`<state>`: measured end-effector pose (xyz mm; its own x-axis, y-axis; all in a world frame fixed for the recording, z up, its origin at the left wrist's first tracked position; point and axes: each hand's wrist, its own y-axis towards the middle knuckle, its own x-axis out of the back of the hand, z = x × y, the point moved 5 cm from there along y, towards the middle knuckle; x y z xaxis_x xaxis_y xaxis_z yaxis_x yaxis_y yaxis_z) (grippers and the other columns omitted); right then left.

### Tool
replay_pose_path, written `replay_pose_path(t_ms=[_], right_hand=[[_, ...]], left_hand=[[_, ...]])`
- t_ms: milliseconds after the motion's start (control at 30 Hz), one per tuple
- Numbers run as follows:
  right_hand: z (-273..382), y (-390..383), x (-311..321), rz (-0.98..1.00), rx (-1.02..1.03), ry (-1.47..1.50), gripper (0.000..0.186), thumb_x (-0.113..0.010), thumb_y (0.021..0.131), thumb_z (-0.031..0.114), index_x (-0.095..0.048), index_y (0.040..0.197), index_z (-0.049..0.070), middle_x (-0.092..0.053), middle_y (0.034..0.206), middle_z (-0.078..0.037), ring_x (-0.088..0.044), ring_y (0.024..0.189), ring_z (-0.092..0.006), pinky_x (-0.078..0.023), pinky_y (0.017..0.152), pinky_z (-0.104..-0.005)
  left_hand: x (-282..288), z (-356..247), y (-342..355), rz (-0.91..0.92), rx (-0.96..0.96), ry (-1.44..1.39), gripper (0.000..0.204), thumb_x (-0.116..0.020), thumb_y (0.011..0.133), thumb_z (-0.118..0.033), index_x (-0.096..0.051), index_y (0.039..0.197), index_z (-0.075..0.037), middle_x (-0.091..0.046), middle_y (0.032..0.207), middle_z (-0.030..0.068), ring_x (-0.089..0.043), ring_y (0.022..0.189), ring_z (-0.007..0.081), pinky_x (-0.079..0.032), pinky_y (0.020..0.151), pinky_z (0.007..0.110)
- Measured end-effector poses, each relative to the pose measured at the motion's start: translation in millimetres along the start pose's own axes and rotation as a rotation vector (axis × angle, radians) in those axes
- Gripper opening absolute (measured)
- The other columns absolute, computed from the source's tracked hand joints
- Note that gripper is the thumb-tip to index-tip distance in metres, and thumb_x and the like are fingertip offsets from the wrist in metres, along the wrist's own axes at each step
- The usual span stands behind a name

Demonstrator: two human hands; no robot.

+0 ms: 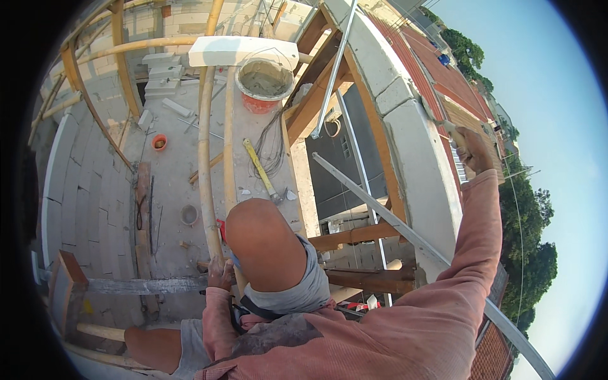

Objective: The person receives a block from another person, applies mortar from a bucket to the block and wall using a trowel, positions the block onto the wall structure, and removes excess mortar.

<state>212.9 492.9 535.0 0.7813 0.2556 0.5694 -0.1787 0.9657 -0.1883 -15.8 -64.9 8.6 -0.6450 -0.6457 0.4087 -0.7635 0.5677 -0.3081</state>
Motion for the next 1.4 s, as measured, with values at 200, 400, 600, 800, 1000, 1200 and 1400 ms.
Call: replay_pose_path(t_ms=[200, 400, 600, 800, 1000, 1200, 1400], right_hand=[[19.8, 61.5, -49.3, 0.139, -0.077, 0.021, 0.026, -0.048, 0.102, 0.032, -0.054, 0.097, 0.007, -0.053, 0.062, 0.001, -0.04, 0.036, -0.0028, -0.033, 0.029, -0.0155], [51.2, 107.0, -72.3, 0.231, -0.077, -0.003, 0.021, -0.042, 0.102, 0.027, -0.056, 0.103, 0.011, -0.052, 0.06, 0.002, -0.039, 0.036, -0.0019, -0.031, 0.027, -0.0155], [77.0, 148.6, -86.3, 0.057, 0.007, -0.29, 0.023, -0.047, 0.1, 0.028, -0.062, 0.106, 0.012, -0.052, 0.061, 0.003, -0.039, 0.036, -0.0048, -0.031, 0.029, -0.0199], [51.0, 100.4, -52.0, 0.096, -0.019, -0.286, 0.023, -0.05, 0.099, 0.032, -0.06, 0.106, 0.012, -0.052, 0.061, 0.002, -0.037, 0.036, -0.0042, -0.03, 0.03, -0.0197], [32.5, 13.8, -6.5, 0.049, -0.104, -0.364, 0.026, -0.055, 0.098, 0.04, -0.056, 0.101, 0.014, -0.054, 0.064, 0.001, -0.037, 0.039, -0.0027, -0.025, 0.033, -0.0181], [43.9, -13.8, 3.1, 0.022, -0.111, -0.375, 0.028, -0.051, 0.099, 0.037, -0.059, 0.104, 0.01, -0.054, 0.062, 0.001, -0.037, 0.037, -0.0026, -0.027, 0.031, -0.0169], [65.5, 40.0, -45.2, 0.049, 0.102, -0.189, 0.03, -0.049, 0.1, 0.037, -0.06, 0.103, 0.009, -0.051, 0.061, 0.001, -0.037, 0.037, -0.003, -0.027, 0.03, -0.0172]], left_hand=[[7.3, -11.2, -5.3, -0.053, 0.022, 0.016, 0.073, -0.06, 0.096, -0.042, -0.041, 0.142, 0.011, -0.045, 0.141, 0.0348, -0.04, 0.134, 0.0475, -0.032, 0.114, 0.048], [0.5, 4.1, -7.0, -0.046, 0.018, 0.05, 0.073, -0.062, 0.095, -0.042, -0.042, 0.141, 0.011, -0.044, 0.141, 0.0353, -0.041, 0.133, 0.0477, -0.032, 0.114, 0.048], [0.2, 15.3, -3.7, -0.073, 0.045, 0.062, 0.074, -0.062, 0.095, -0.044, -0.043, 0.14, 0.011, -0.043, 0.141, 0.036, -0.04, 0.133, 0.0487, -0.032, 0.113, 0.049], [8.8, 6.6, -7.2, -0.092, 0.075, 0.043, 0.074, -0.061, 0.095, -0.046, -0.043, 0.141, 0.01, -0.041, 0.143, 0.0353, -0.04, 0.134, 0.0482, -0.032, 0.114, 0.049], [-5.4, -1.0, 6.7, 0.008, 0.0, 0.036, 0.075, -0.061, 0.095, -0.045, -0.04, 0.144, 0.009, -0.041, 0.144, 0.0346, -0.039, 0.135, 0.0469, -0.032, 0.114, 0.048], [10.0, -16.1, -10.8, -0.063, 0.037, -0.023, 0.075, -0.061, 0.095, -0.043, -0.039, 0.145, 0.008, -0.041, 0.144, 0.0342, -0.039, 0.136, 0.0461, -0.032, 0.114, 0.047], [11.8, -17.6, -10.6, -0.051, 0.024, -0.001, 0.074, -0.061, 0.095, -0.042, -0.039, 0.144, 0.008, -0.043, 0.143, 0.0332, -0.039, 0.136, 0.0459, -0.032, 0.114, 0.047]])
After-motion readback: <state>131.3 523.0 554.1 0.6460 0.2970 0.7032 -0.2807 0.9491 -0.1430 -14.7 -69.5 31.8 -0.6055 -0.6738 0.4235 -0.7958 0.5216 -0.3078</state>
